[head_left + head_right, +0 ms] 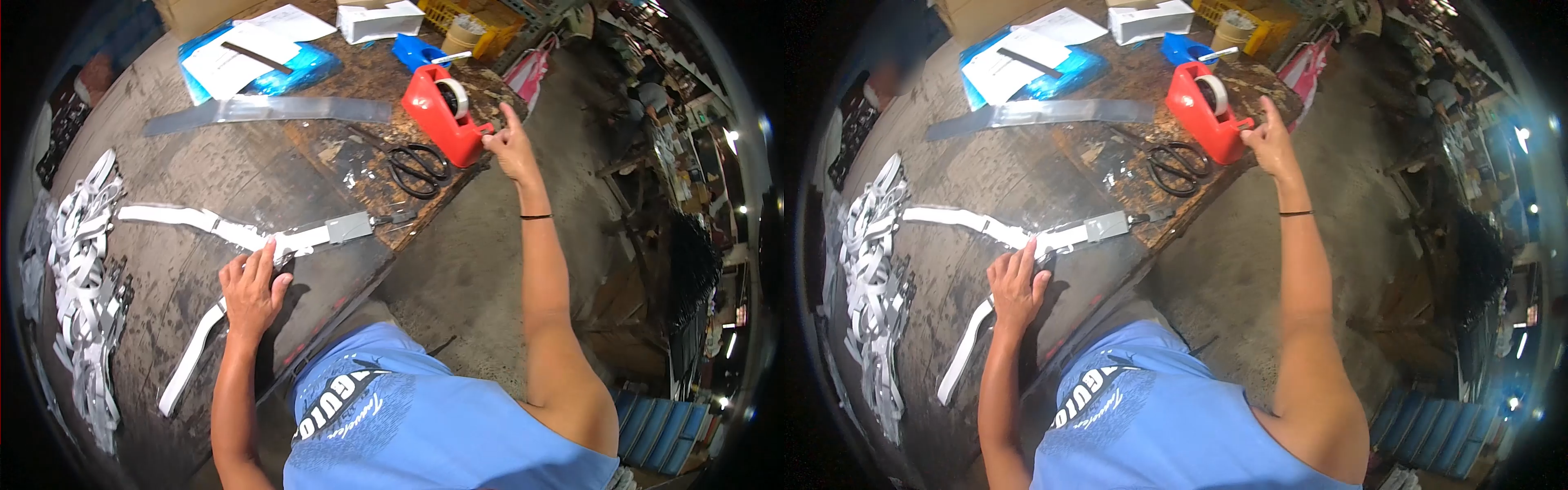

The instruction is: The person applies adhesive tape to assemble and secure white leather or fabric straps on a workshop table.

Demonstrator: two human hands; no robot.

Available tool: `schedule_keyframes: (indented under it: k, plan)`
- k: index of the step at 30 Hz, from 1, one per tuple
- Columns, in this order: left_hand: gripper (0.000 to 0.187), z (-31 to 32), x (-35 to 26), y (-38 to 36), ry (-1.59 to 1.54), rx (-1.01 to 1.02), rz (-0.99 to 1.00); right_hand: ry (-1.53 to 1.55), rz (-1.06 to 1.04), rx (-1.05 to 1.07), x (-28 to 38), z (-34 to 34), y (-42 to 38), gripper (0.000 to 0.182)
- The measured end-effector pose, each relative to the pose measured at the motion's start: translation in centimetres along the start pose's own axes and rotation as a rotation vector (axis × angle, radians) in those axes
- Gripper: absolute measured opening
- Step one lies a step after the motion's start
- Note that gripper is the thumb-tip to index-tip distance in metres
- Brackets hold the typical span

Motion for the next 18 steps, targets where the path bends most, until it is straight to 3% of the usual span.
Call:
schedule_keyframes:
  k: [2,4,7,9,13,18]
  plan:
    - [0.061,-0.1,0.0,0.0,0.000,-0.025,0.003,-0.684,-0.050,-0.048,2.5,0.2,-0.6,0.077]
    - [0.061,0.0,0.1,0.0,-0.003,-0.035,-0.011,-0.742,0.057,-0.041,2.1,0.0,-1.8,0.079]
    - [0.057,0.3,0.3,-0.2,-0.034,-0.074,-0.039,-0.455,-0.025,0.027,2.2,2.3,-4.9,0.080]
    - [0.049,0.2,0.3,-0.2,-0.093,-0.089,-0.069,0.200,-0.007,0.178,4.7,6.6,-7.7,0.077]
    - [0.034,-1.6,-0.8,0.0,-0.169,-0.208,-0.157,0.351,0.023,0.471,7.4,14.3,-11.7,0.073]
    - [0.025,-4.0,-4.1,0.5,-0.823,-0.077,-0.293,0.216,0.003,0.842,9.8,21.0,-15.4,0.072]
Point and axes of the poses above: each hand's wrist, its own y-axis towards the middle knuckle, its own z-axis out of the palm, x = y × z, the point moved 3 cm from there along y, towards the middle knuckle, and after that the axes turned 12 degrees about y, right-handed, at the moved point
